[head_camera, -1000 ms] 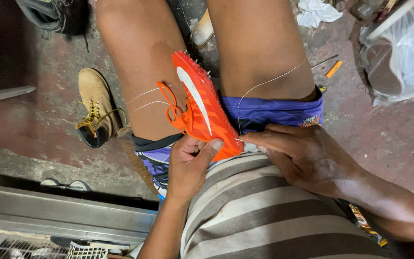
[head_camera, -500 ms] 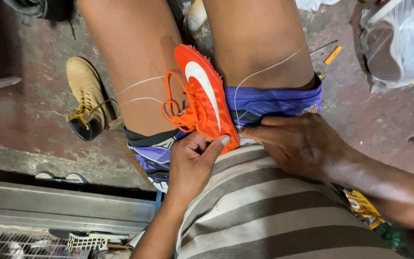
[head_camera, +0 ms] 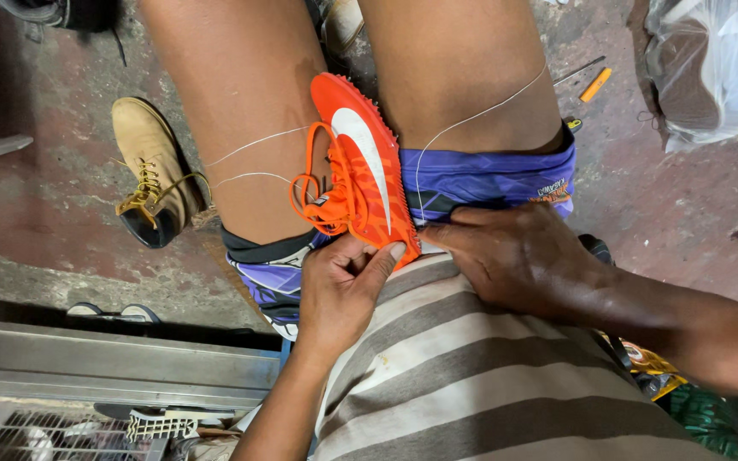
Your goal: The person stitches an orange shoe using a needle and thread while holding it on their lap.
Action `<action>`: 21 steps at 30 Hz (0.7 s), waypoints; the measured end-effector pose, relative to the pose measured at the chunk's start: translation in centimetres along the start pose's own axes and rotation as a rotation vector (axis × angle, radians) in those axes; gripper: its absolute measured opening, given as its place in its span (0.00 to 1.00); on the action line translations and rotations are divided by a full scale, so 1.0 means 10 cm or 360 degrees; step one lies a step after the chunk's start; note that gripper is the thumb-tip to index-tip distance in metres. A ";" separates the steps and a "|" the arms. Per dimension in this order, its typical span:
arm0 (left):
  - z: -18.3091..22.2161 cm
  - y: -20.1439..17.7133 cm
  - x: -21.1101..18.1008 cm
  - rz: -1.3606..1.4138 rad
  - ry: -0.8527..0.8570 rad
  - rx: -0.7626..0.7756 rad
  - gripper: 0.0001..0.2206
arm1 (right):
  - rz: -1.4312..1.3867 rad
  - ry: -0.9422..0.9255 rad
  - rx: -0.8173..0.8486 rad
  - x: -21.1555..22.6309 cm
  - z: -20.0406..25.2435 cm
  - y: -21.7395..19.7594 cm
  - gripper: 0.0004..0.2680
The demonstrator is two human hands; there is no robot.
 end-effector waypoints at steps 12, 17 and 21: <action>-0.06 -0.01 0.05 0.0185 0.0023 -0.0055 0.06 | 0.0127 -0.0119 -0.0030 0.04 -0.17 0.08 0.07; -0.08 0.00 0.01 0.0190 0.0132 -0.0107 0.14 | 0.0169 -0.0142 -0.0007 0.02 -0.16 0.15 0.04; -0.09 0.02 -0.08 0.0208 0.0125 -0.0106 0.14 | 0.0232 -0.0189 0.0077 0.02 -0.15 0.22 0.06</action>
Point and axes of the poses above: each hand's wrist, its own z-axis away from the middle knuckle, its own y-axis out of the palm, x = y × z, the point moved 5 cm from there along -z, towards the middle knuckle, and after that the axes turned 9 degrees about z, right-handed, at the moved point
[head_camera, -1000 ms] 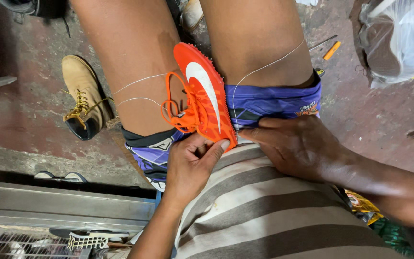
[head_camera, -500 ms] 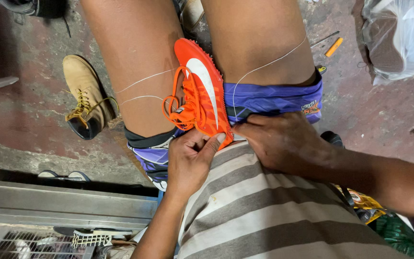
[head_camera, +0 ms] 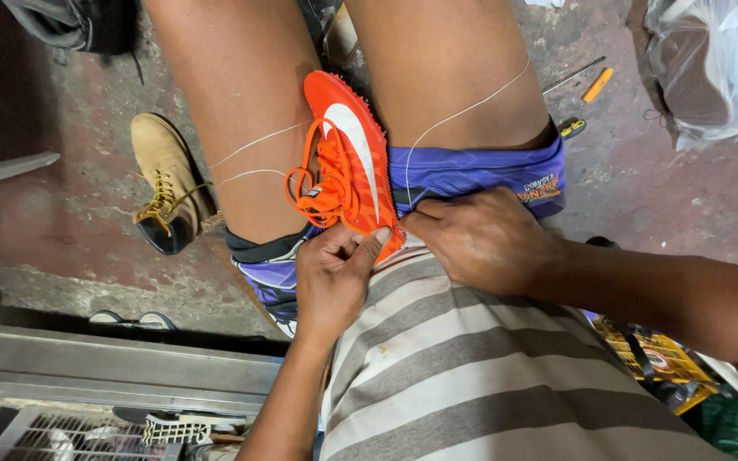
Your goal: The person stitches an orange shoe using a needle and thread while holding it on their lap.
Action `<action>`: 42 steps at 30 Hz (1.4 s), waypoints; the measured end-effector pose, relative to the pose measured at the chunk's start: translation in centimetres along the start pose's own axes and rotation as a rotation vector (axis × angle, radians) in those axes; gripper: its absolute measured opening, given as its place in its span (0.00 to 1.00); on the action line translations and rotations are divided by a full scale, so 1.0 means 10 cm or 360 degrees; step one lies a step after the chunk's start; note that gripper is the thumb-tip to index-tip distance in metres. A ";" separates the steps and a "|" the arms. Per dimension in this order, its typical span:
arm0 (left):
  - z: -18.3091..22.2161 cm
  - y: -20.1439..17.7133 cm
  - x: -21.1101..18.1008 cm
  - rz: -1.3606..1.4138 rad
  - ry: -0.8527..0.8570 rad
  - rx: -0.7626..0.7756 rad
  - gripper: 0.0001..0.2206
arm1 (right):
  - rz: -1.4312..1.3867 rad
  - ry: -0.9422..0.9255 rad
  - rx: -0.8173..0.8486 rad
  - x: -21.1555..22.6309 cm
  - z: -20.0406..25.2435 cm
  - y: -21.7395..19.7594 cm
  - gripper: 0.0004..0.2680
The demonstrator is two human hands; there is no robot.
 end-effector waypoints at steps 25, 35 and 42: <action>0.02 -0.02 -0.56 -0.0973 0.0780 0.0272 0.05 | -0.0334 0.0392 0.0025 -0.38 0.22 -0.20 0.07; 0.01 -0.22 -0.01 0.0970 -0.0146 0.0301 0.06 | -0.0375 0.0201 -0.0078 -0.25 0.09 -0.28 0.06; 0.02 0.00 -0.28 -0.0448 0.0538 0.0105 0.08 | -0.0126 0.0128 -0.0186 -0.16 0.07 -0.41 0.06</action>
Point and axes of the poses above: each hand's wrist, its own z-axis away from the middle knuckle, its own y-axis out of the palm, x = y × z, the point moved 5 cm from there along -z, towards the middle knuckle, and after that the axes turned 9 degrees about z, right-handed, at the moved point
